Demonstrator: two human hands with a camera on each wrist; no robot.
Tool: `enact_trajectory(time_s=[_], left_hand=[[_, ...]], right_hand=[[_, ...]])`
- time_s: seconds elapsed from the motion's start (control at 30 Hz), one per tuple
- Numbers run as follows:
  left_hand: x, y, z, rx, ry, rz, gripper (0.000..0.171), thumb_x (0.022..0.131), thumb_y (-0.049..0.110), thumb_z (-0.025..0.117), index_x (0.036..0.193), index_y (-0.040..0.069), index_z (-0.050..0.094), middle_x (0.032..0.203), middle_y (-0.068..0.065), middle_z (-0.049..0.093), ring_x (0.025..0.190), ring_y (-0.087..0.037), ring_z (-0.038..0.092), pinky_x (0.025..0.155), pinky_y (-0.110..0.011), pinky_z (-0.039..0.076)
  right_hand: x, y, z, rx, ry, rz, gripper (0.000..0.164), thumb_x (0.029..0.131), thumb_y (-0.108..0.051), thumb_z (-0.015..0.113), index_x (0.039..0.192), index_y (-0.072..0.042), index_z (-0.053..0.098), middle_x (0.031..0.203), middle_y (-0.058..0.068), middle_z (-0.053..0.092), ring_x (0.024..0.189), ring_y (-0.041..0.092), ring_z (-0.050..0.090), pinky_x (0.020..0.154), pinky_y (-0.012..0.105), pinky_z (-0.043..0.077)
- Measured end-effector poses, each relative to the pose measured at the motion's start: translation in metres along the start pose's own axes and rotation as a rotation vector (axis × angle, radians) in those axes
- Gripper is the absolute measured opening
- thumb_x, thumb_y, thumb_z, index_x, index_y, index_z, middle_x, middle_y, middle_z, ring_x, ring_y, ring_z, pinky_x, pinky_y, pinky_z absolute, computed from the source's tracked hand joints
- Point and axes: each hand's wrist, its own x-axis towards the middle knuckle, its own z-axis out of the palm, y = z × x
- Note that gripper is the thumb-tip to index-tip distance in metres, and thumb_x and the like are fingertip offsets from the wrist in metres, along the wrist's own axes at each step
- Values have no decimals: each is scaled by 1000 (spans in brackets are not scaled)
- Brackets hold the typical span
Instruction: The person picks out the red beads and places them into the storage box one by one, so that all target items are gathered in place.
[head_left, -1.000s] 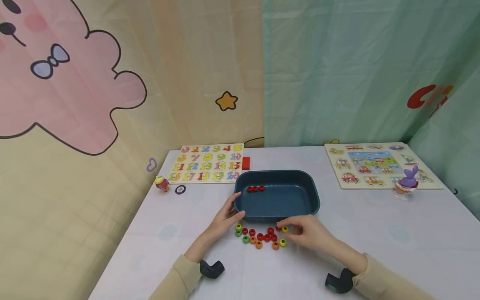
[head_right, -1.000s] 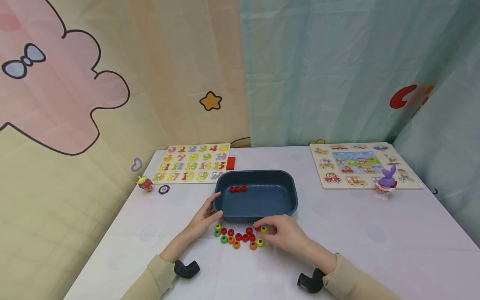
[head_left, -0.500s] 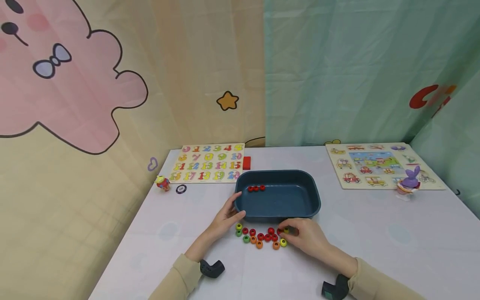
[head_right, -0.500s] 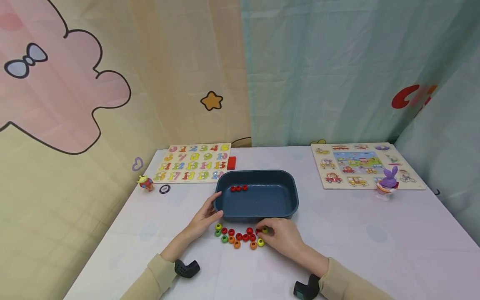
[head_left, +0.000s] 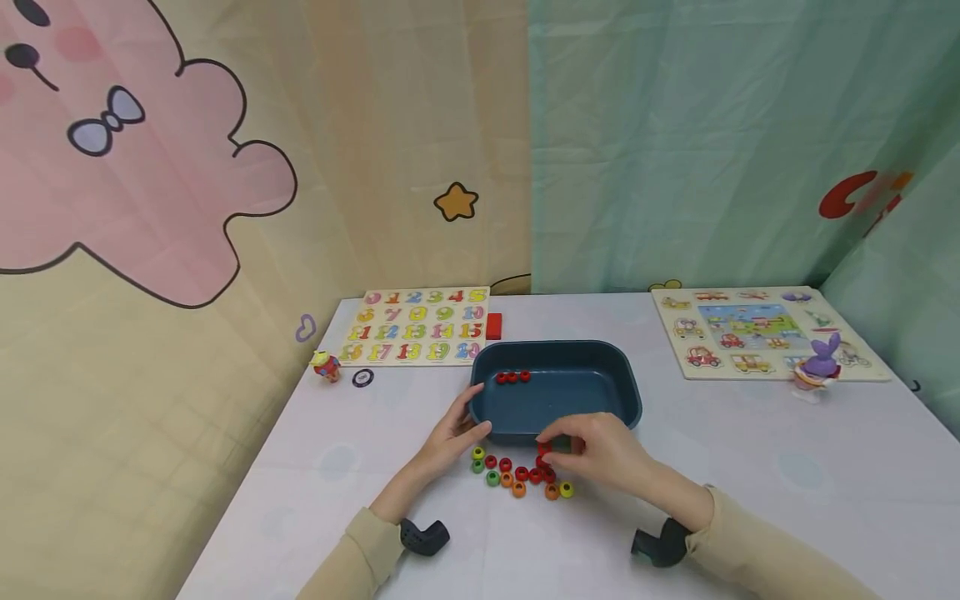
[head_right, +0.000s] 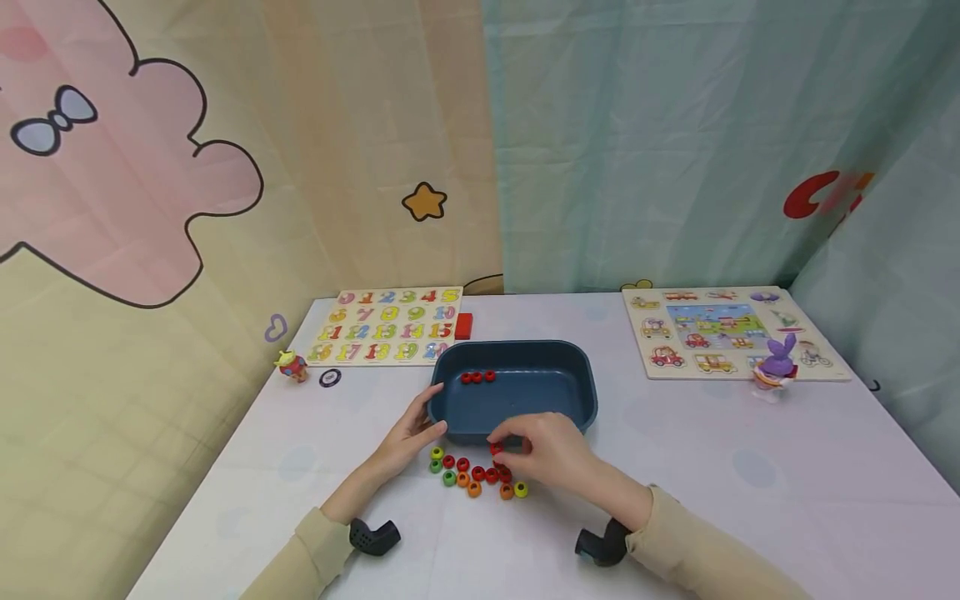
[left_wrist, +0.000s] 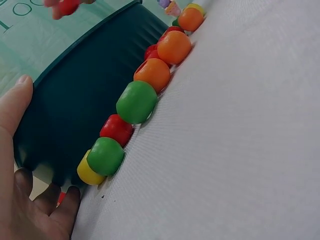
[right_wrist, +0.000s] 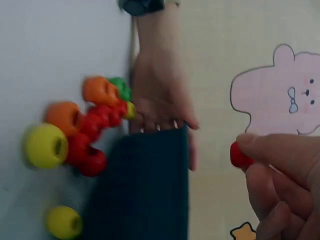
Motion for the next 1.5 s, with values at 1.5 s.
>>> enact_trajectory(time_s=[1.5], left_hand=[[0, 2, 0, -3, -11, 2, 60, 91, 17, 52, 141, 11, 20, 147, -14, 8, 126, -33, 29, 98, -35, 34]], right_hand=[[127, 71, -39, 24, -317, 201, 35, 75, -12, 71, 108, -9, 63, 99, 1, 65, 88, 14, 61, 77, 32, 49]])
